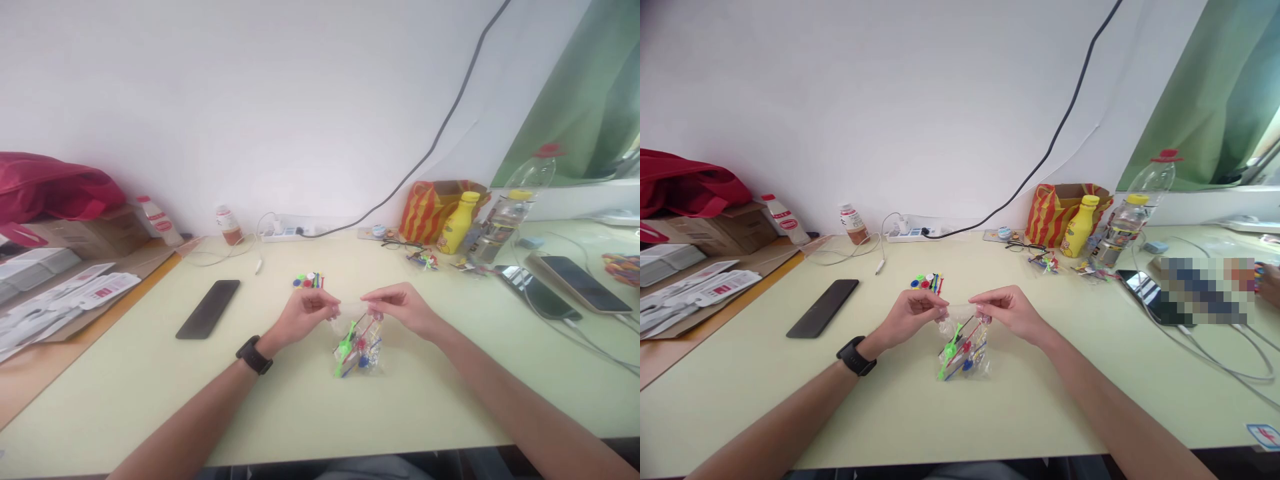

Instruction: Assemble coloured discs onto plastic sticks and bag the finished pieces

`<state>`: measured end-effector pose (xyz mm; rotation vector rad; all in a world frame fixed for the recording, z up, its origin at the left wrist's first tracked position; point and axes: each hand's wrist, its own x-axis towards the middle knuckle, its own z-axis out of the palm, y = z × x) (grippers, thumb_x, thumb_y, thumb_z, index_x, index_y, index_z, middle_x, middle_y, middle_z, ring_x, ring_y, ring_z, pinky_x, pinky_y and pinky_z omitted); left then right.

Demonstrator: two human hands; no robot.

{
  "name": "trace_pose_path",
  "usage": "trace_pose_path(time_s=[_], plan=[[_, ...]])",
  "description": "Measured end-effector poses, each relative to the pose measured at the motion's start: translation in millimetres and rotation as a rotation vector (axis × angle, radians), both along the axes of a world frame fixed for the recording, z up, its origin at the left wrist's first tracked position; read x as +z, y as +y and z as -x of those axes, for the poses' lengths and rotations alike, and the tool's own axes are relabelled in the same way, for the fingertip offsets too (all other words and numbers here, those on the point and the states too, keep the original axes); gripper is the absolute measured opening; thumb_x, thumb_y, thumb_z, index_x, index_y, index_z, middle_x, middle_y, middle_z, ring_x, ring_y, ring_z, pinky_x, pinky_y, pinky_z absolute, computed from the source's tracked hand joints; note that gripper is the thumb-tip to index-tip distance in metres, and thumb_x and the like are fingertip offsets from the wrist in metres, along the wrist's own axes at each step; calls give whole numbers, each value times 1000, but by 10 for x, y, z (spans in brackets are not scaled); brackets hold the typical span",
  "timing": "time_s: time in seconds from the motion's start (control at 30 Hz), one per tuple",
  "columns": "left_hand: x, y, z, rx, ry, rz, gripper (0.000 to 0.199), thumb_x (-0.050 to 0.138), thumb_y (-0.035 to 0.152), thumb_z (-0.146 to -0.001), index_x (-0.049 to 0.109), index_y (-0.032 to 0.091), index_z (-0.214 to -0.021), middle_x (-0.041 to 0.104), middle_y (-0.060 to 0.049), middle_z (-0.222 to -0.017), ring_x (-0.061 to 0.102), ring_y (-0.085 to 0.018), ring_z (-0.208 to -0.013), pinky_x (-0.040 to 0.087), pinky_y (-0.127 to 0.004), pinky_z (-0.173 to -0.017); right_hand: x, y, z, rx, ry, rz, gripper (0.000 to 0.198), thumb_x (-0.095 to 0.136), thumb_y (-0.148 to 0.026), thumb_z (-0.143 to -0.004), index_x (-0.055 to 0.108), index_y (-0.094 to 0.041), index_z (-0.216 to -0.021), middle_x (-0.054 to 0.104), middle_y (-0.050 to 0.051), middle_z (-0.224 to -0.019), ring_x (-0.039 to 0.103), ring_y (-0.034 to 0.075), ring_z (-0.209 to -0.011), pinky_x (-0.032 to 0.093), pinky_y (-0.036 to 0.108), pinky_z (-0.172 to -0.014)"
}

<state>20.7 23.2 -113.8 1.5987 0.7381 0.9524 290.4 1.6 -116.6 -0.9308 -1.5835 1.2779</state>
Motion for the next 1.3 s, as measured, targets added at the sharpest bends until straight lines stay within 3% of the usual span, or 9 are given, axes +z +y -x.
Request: trace_pose_path(time_s=[0.2,0.4,0.53,0.73,0.87,0.97,1.2,1.3], plan=[[-4,0,-10,76,-14,-4,19,80,31,-87,83,14,-94,79,-10,-83,72,-18,-75,60,-30,-75,1,18,-19,-13,-25,-82,25,70,-41,-92,84,-20,-93,75,7,-87,65,20,-81,54,35,-77],[-11,0,21,101,5,14,17,78,30,-89,84,15,-96,79,-9,-86,73,-19,-81,60,-30,-79,-3,-8,26,12,0,-64,23,78,-39,-87,80,-19,-100,76,8,-97,68,22,-90,55,36,-83],[-26,0,9,130,0,14,23,87,33,-81,83,15,-95,80,-9,-89,73,-19,-81,61,-30,-78,-13,-8,31,-6,-15,-83,26,79,-43,-87,76,-18,-94,74,8,-95,69,21,-90,55,36,-85],[-40,-13,-8,152,18,-11,32,87,36,-81,82,15,-106,80,-9,-100,76,-23,-92,64,-35,-88,13,-17,37,-23,-5,-39,47,76,-52,-89,66,-21,-124,73,7,-91,69,21,-87,57,37,-83],[-46,-20,-11,139,46,-63,28,86,35,-83,83,17,-104,81,-9,-99,76,-24,-92,64,-35,-89,49,-20,80,-62,-82,-21,45,65,-60,-94,74,-18,-105,74,8,-87,66,20,-79,56,34,-75],[-30,-24,-14,140,54,-78,27,86,36,-83,84,17,-102,81,-9,-97,76,-24,-92,64,-35,-88,60,-8,87,-18,-124,-16,42,71,-59,-90,77,-17,-89,72,6,-80,64,19,-75,54,33,-73],[38,-36,-20,101,102,-21,36,84,39,-84,80,16,-111,79,-10,-104,75,-23,-94,63,-33,-87,48,2,63,-1,-154,-51,37,72,-54,-90,79,-17,-91,74,6,-85,64,20,-78,52,33,-75],[15,-28,-31,49,130,-27,30,82,39,-86,81,16,-105,79,-10,-101,74,-21,-91,61,-30,-83,36,-5,76,-10,-185,-91,35,72,-52,-91,79,-18,-90,75,6,-85,65,20,-79,52,34,-75]])
